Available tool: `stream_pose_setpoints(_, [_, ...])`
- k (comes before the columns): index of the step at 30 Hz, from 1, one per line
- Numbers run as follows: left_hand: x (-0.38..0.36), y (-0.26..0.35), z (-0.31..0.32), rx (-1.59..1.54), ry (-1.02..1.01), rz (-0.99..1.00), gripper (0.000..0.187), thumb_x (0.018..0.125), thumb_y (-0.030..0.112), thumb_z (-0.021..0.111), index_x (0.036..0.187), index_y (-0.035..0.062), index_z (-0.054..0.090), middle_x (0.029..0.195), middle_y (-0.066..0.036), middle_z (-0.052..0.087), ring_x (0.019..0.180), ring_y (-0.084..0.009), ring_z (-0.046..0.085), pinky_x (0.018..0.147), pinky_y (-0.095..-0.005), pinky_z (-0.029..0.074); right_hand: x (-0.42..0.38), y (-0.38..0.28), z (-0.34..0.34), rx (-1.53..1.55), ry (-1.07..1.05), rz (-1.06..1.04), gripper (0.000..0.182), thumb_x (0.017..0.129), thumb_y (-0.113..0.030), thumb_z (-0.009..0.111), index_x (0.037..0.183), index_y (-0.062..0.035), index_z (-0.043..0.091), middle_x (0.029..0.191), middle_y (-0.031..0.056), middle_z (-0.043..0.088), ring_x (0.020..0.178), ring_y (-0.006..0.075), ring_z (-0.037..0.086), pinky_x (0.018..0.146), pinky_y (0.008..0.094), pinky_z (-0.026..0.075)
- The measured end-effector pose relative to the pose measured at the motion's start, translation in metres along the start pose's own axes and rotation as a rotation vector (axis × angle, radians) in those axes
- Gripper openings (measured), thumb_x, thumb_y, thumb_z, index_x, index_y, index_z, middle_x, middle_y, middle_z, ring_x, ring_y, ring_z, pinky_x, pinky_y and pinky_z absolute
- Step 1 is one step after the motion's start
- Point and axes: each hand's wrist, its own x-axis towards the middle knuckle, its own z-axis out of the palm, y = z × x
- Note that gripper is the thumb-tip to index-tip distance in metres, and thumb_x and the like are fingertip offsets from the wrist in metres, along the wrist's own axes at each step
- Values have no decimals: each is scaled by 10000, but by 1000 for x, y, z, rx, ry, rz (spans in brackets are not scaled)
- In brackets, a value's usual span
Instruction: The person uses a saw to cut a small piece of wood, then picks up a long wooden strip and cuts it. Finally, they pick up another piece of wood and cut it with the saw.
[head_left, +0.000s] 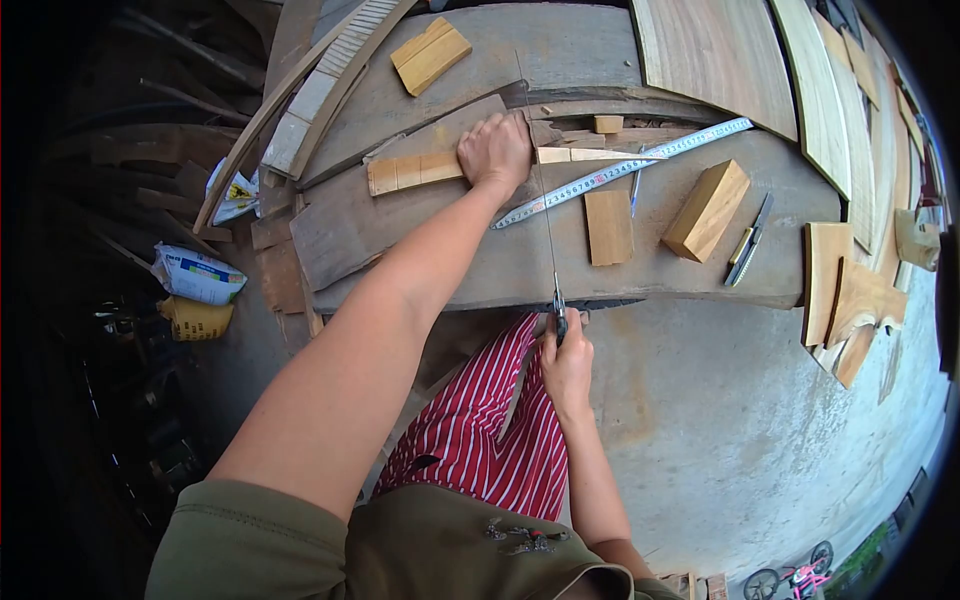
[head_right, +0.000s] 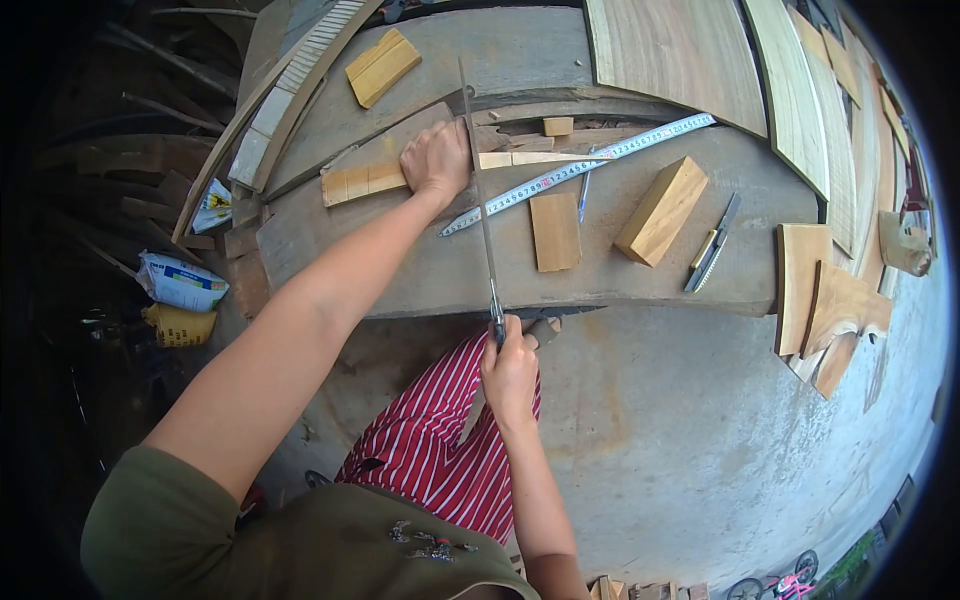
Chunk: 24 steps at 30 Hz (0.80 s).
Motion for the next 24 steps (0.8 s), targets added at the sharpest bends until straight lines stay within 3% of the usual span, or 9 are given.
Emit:
stream_pose_setpoints(5, [-1, 1, -1, 6, -16, 13, 494, 993, 411, 397, 860, 46, 703, 925, -196, 704, 932, -364, 668, 825, -465, 502, 61, -19, 21, -2, 105, -137, 109, 938, -90, 550, 969, -8, 486, 730, 294, 612, 708, 495, 611, 613, 555, 474])
stream_pose_setpoints(8, [3, 0, 0, 7, -18, -4, 495, 993, 413, 396, 864, 47, 702, 928, -200, 703, 930, -372, 668, 821, -468, 503, 17, -11, 5, 36, 15, -14, 114, 901, -41, 564, 983, -10, 491, 764, 273, 623, 750, 471, 629, 637, 537, 481])
stream_pose_setpoints(11, [1, -3, 5, -9, -5, -5, 493, 992, 417, 396, 866, 51, 702, 924, -203, 702, 919, -378, 670, 815, -473, 504, -46, 30, -7, 61, 69, -120, 124, 911, -16, 554, 1031, -16, 519, 747, 269, 584, 708, 484, 595, 597, 505, 451])
stream_pose_setpoints(13, [1, -2, 3, -16, 6, 14, 492, 991, 418, 397, 866, 53, 703, 921, -204, 702, 914, -379, 671, 812, -474, 504, -64, 39, -15, -33, -44, 3, 240, 820, 2, 599, 1044, -24, 515, 850, 251, 631, 789, 450, 635, 638, 508, 490])
stream_pose_setpoints(15, [0, 4, -1, 51, 1, -43, 409, 972, 315, 425, 797, 83, 713, 934, -93, 701, 934, -275, 659, 841, -417, 470, -44, 34, -5, -4, -8, -26, 193, 849, -11, 588, 1026, -25, 512, 795, 248, 625, 762, 456, 633, 631, 518, 487])
stream_pose_setpoints(19, [-1, 2, -2, 48, 6, -11, 401, 962, 307, 430, 789, 88, 716, 943, -98, 702, 939, -278, 659, 843, -418, 472, 50, -18, 7, -68, 28, -49, 118, 924, -94, 558, 980, -16, 490, 757, 272, 629, 746, 478, 624, 628, 549, 476])
stream_pose_setpoints(21, [0, 2, 0, 16, -12, -6, 511, 992, 436, 395, 855, 47, 697, 919, -211, 698, 904, -397, 670, 801, -485, 509, 58, -23, 13, -45, 53, -59, 115, 927, -82, 552, 984, -7, 487, 765, 286, 625, 752, 483, 622, 627, 555, 471])
stream_pose_setpoints(24, [2, -1, 4, 19, -17, -12, 511, 989, 444, 399, 856, 51, 698, 914, -214, 698, 899, -401, 671, 794, -489, 509, 19, -4, 12, 32, 64, -77, 113, 912, -57, 562, 984, -10, 490, 753, 280, 617, 743, 477, 624, 606, 545, 471])
